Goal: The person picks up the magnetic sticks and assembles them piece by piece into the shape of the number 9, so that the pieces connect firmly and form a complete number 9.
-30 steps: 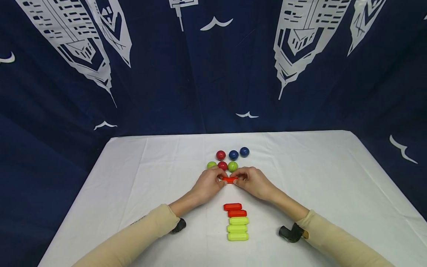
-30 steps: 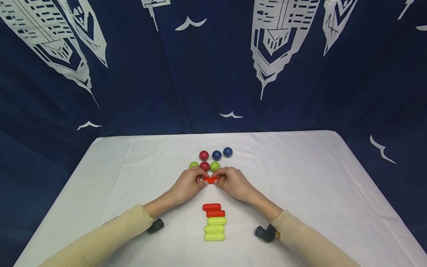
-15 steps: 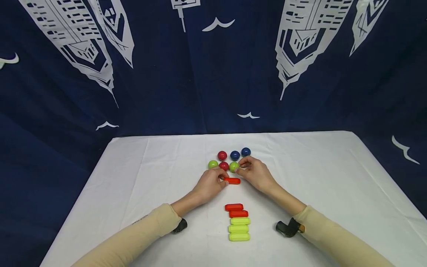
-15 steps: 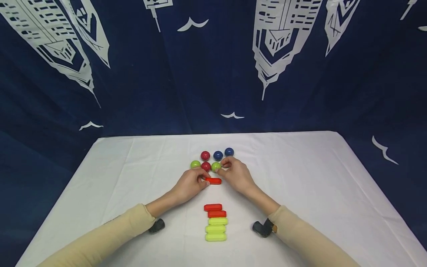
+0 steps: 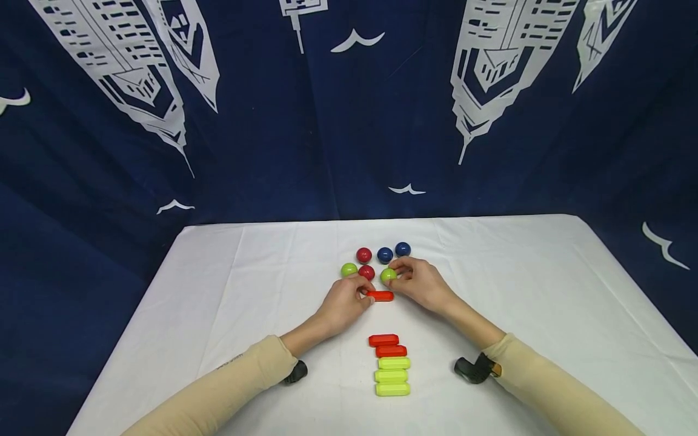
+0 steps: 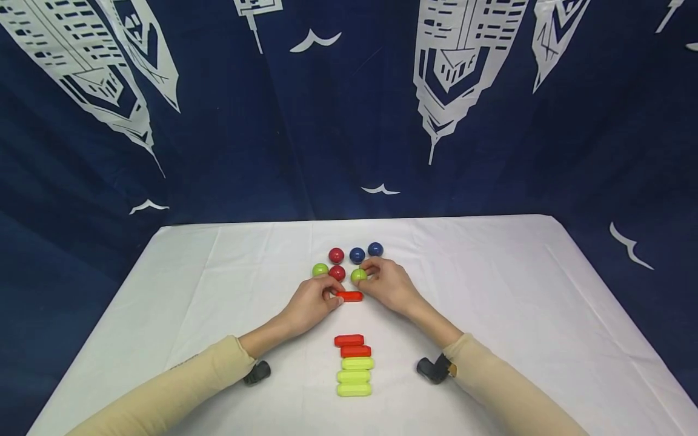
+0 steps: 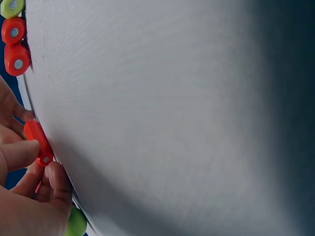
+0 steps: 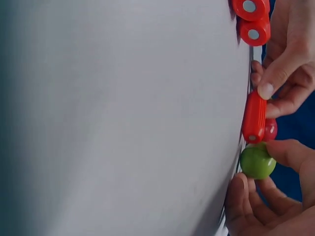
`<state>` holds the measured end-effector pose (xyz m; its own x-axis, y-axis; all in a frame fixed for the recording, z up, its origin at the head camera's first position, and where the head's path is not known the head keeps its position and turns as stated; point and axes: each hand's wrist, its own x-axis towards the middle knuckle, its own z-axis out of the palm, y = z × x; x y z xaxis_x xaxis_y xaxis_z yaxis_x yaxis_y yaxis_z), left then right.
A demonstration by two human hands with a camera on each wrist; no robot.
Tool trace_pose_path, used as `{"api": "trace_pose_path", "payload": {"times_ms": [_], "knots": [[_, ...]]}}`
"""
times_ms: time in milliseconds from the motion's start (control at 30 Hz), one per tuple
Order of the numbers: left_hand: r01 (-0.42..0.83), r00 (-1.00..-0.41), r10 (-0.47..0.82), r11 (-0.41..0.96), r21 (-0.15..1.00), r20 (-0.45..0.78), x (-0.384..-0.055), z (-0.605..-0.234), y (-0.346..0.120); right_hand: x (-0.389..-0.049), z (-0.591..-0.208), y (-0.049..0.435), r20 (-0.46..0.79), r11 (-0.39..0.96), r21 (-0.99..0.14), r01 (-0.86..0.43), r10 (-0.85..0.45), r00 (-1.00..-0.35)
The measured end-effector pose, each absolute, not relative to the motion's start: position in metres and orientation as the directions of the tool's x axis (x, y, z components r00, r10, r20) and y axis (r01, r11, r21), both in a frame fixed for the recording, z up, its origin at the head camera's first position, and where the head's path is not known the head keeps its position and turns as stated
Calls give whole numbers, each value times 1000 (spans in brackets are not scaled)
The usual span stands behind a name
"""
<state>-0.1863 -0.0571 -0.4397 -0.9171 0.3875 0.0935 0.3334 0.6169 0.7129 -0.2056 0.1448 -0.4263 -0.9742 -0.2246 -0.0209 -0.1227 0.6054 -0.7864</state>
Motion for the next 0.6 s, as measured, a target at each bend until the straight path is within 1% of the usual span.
{"api": "trace_pose_path", "payload": {"times_ms": [233,600], "knots": [[325,-924,367,597,733,111,-186,-441,-57,-199,-427,162,-5,580,-796,-174,-293,-956],[303,-931,350,586,752,102,-186,-442,-56,-190,-427,172,-33,580,-792,-193,-356,-934]]}}
